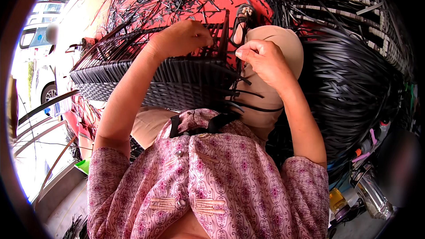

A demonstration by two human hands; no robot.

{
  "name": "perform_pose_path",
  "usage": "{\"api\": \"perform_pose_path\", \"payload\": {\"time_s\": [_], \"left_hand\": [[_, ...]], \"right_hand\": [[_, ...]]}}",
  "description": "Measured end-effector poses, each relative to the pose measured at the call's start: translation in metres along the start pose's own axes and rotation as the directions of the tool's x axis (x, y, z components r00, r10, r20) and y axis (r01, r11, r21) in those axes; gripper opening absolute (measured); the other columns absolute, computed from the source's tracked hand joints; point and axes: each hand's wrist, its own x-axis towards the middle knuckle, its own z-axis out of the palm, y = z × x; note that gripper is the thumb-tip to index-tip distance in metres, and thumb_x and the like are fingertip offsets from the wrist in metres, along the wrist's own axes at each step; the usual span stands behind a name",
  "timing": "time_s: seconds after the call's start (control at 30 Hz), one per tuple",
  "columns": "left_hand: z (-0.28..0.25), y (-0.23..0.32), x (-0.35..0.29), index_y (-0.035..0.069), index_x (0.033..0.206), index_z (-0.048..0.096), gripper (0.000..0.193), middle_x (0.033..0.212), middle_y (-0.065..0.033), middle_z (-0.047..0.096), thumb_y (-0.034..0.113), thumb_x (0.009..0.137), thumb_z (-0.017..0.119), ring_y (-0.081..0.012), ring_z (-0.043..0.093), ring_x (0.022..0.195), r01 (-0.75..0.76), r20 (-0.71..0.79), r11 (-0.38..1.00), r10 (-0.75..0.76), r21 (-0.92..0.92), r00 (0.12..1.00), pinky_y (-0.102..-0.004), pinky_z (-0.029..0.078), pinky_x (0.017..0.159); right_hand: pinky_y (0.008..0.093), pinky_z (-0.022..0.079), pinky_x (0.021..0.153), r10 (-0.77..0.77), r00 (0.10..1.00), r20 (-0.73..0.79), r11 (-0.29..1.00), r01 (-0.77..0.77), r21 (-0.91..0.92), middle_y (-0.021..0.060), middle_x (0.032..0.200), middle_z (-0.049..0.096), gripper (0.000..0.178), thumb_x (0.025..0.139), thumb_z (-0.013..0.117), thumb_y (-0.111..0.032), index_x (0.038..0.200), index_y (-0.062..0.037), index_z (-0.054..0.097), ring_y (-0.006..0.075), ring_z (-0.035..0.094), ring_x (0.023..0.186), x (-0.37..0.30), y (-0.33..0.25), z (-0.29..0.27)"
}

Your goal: The person weaves a black plastic basket by hand, interlacing black plastic strips through a pre-formed frame. They adjust the basket's position and continue weaving the sides, working on the structure while sitting on the floor.

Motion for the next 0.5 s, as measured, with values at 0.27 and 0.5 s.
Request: {"api": "perform_pose_path", "payload": {"time_s": [0.27,0.5], "left_hand": [[-0.004,-0.009,-0.006,0.005,0.1,0.071,0.019,0.083,-0.0054,0.068,0.007,0.083,0.062,-0.0101,0.061,0.073,0.167,0.092,0.908,-0.143,-0.383,0.985,-0.0268,0.05,0.062],[-0.016,-0.008,-0.027,0.004,0.094,0.071,0.015,0.085,-0.0067,0.069,0.007,0.082,0.063,-0.013,0.063,0.074,0.196,0.025,0.966,-0.195,-0.167,0.981,-0.0279,0.05,0.068]], "right_hand": [[0.0205,0.037,0.054,-0.009,1.0,0.018,1.0,0.01,-0.025,-0.0039,0.075,0.059,0.025,0.092,0.065,-0.026,0.096,-0.0009,0.069,0.003,0.044,0.061,0.006,0.01,0.01],[0.0251,0.038,0.057,0.046,0.998,-0.042,0.998,-0.047,-0.03,-0.0045,0.066,0.052,0.025,0.089,0.067,-0.022,0.085,0.0022,0.068,0.0043,0.044,0.064,-0.003,-0.001,-0.008]]}}
